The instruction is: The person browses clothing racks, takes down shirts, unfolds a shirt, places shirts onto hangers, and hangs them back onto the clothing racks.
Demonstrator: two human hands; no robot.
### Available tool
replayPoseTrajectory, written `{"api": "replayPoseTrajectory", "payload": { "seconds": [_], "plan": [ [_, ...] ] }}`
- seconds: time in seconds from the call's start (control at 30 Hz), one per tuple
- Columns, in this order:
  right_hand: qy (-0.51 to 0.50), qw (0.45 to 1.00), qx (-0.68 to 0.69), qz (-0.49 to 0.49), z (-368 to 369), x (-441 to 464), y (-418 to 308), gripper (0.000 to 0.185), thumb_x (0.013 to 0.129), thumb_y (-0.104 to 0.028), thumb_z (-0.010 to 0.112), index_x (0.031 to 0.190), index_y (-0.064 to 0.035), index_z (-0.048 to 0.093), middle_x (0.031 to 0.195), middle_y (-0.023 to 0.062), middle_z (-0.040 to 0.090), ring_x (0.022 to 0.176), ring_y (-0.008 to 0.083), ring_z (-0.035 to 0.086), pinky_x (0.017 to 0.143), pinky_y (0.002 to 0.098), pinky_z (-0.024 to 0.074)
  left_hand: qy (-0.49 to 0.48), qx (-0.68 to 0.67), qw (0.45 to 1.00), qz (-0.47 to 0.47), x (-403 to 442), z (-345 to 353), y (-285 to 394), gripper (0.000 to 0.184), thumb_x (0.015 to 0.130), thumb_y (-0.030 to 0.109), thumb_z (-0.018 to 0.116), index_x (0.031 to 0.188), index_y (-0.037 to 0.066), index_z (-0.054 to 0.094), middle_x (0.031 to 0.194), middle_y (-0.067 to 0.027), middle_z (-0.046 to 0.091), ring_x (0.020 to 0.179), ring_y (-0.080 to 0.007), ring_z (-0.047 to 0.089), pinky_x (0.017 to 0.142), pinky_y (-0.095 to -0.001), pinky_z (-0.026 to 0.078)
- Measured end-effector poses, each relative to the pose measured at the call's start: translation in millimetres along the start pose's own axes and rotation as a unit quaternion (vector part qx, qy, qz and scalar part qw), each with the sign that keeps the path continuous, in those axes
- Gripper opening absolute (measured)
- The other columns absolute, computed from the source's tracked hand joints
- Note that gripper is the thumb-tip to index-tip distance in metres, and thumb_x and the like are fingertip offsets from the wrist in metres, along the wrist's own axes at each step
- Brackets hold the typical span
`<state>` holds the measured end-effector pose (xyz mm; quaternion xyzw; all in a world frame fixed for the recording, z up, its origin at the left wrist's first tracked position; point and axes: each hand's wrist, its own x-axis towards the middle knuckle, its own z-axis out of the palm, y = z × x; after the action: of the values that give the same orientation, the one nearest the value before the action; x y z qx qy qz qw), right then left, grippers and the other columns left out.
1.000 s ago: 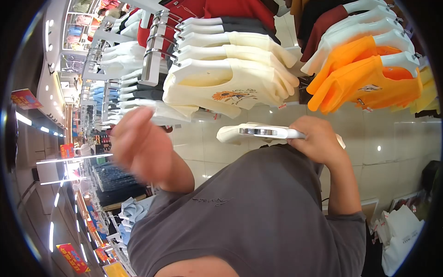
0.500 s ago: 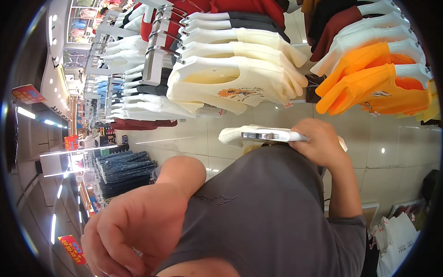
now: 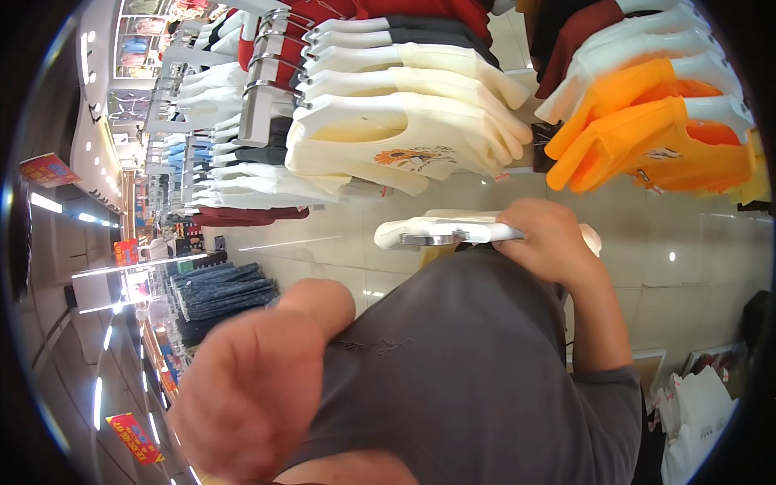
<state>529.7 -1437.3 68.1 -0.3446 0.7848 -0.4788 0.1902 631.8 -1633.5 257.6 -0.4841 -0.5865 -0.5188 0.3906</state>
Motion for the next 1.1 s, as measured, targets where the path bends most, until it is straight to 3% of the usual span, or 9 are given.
{"api": "replayPoseTrajectory", "payload": {
  "seconds": [0.03, 0.1, 0.17, 0.3, 0.37, 0.47, 0.57, 0.77, 1.1],
  "plan": [
    [-0.004, 1.000, -0.002, -0.008, -1, -1, 0, 0.019, 0.069, -0.010, 0.073, 0.086, -0.0062, 0.067, 0.082, 0.0094, 0.064, 0.079, 0.0308, 0.060, 0.069, 0.0382, 0.0466, 0.007, 0.107, 0.994, 0.038, -6, 0, -10, 0.021, 0.084, 0.026, 0.069, 0.085, 0.006, 0.062, 0.083, -0.0026, 0.060, 0.076, -0.0131, 0.059, 0.066, -0.0228, 0.049],
    [-0.004, 1.000, -0.003, -0.019, -3, -2, 0, 0.019, 0.069, -0.011, 0.073, 0.087, -0.0065, 0.067, 0.082, 0.0095, 0.063, 0.080, 0.0309, 0.060, 0.070, 0.0385, 0.0465, -0.076, 0.191, 0.977, -0.059, -21, -17, -19, 0.004, 0.074, 0.004, 0.061, 0.074, 0.003, 0.057, 0.068, -0.0098, 0.057, 0.047, -0.0213, 0.049, 0.042, -0.0318, 0.044],
    [-0.005, 1.000, 0.001, -0.018, -5, -6, 1, 0.020, 0.069, -0.012, 0.073, 0.087, -0.0064, 0.067, 0.083, 0.0097, 0.063, 0.081, 0.0311, 0.060, 0.071, 0.0391, 0.0464, -0.111, 0.393, 0.897, -0.170, -33, -40, -29, 0.009, 0.077, 0.007, 0.061, 0.076, 0.000, 0.055, 0.075, -0.0140, 0.061, 0.062, -0.0259, 0.058, 0.055, -0.0339, 0.048],
    [0.013, 1.000, -0.003, -0.007, -6, -12, 3, 0.020, 0.069, -0.014, 0.073, 0.087, -0.0058, 0.066, 0.084, 0.0099, 0.064, 0.082, 0.0312, 0.060, 0.071, 0.0394, 0.0463, -0.073, 0.494, 0.819, -0.281, -104, -108, -64, 0.017, 0.085, 0.014, 0.062, 0.089, -0.002, 0.059, 0.088, -0.0159, 0.065, 0.078, -0.0311, 0.061, 0.073, -0.0385, 0.049],
    [0.014, 0.999, -0.004, -0.030, -6, -12, 4, 0.021, 0.070, -0.014, 0.073, 0.087, -0.0054, 0.065, 0.084, 0.0102, 0.063, 0.082, 0.0317, 0.059, 0.071, 0.0396, 0.0465, -0.041, 0.602, 0.706, -0.371, -123, -129, -78, 0.032, 0.085, 0.022, 0.066, 0.104, -0.003, 0.057, 0.098, -0.0161, 0.065, 0.091, -0.0342, 0.061, 0.082, -0.0412, 0.047],
    [0.008, 0.999, 0.005, -0.041, -7, -11, 4, 0.016, 0.074, -0.019, 0.070, 0.085, -0.0073, 0.067, 0.084, 0.0089, 0.063, 0.085, 0.0310, 0.059, 0.071, 0.0418, 0.0445, -0.153, 0.648, 0.625, -0.407, -140, -153, -99, 0.045, 0.083, 0.025, 0.068, 0.116, -0.003, 0.053, 0.106, -0.0170, 0.064, 0.102, -0.0367, 0.059, 0.087, -0.0433, 0.045],
    [0.005, 0.998, -0.001, -0.068, -7, -9, 4, 0.016, 0.073, -0.019, 0.071, 0.085, -0.0080, 0.068, 0.094, 0.0087, 0.065, 0.096, 0.0305, 0.060, 0.078, 0.0408, 0.0461, -0.121, 0.603, 0.593, -0.519, -135, -160, -118, 0.050, 0.081, 0.027, 0.069, 0.119, -0.001, 0.053, 0.107, -0.0190, 0.064, 0.103, -0.0380, 0.059, 0.087, -0.0456, 0.045],
    [0.035, 0.995, -0.033, -0.083, -9, -10, 2, 0.019, 0.069, -0.015, 0.075, 0.086, -0.0087, 0.070, 0.126, 0.0131, 0.058, 0.126, 0.0342, 0.047, 0.100, 0.0434, 0.0402, -0.072, 0.563, 0.630, -0.530, -133, -159, -111, 0.045, 0.080, 0.023, 0.069, 0.115, -0.001, 0.054, 0.104, -0.0200, 0.063, 0.100, -0.0367, 0.060, 0.086, -0.0439, 0.046],
    [0.029, 0.982, -0.079, -0.172, 5, 15, -26, 0.022, 0.066, -0.015, 0.076, 0.086, -0.0092, 0.070, 0.145, 0.0144, 0.043, 0.138, 0.0436, 0.028, 0.114, 0.0554, 0.0213, -0.153, 0.526, 0.668, -0.504, -150, -113, -29, 0.030, 0.072, 0.012, 0.075, 0.095, 0.004, 0.057, 0.094, -0.0149, 0.064, 0.088, -0.0352, 0.061, 0.077, -0.0436, 0.048]
  ]
}}
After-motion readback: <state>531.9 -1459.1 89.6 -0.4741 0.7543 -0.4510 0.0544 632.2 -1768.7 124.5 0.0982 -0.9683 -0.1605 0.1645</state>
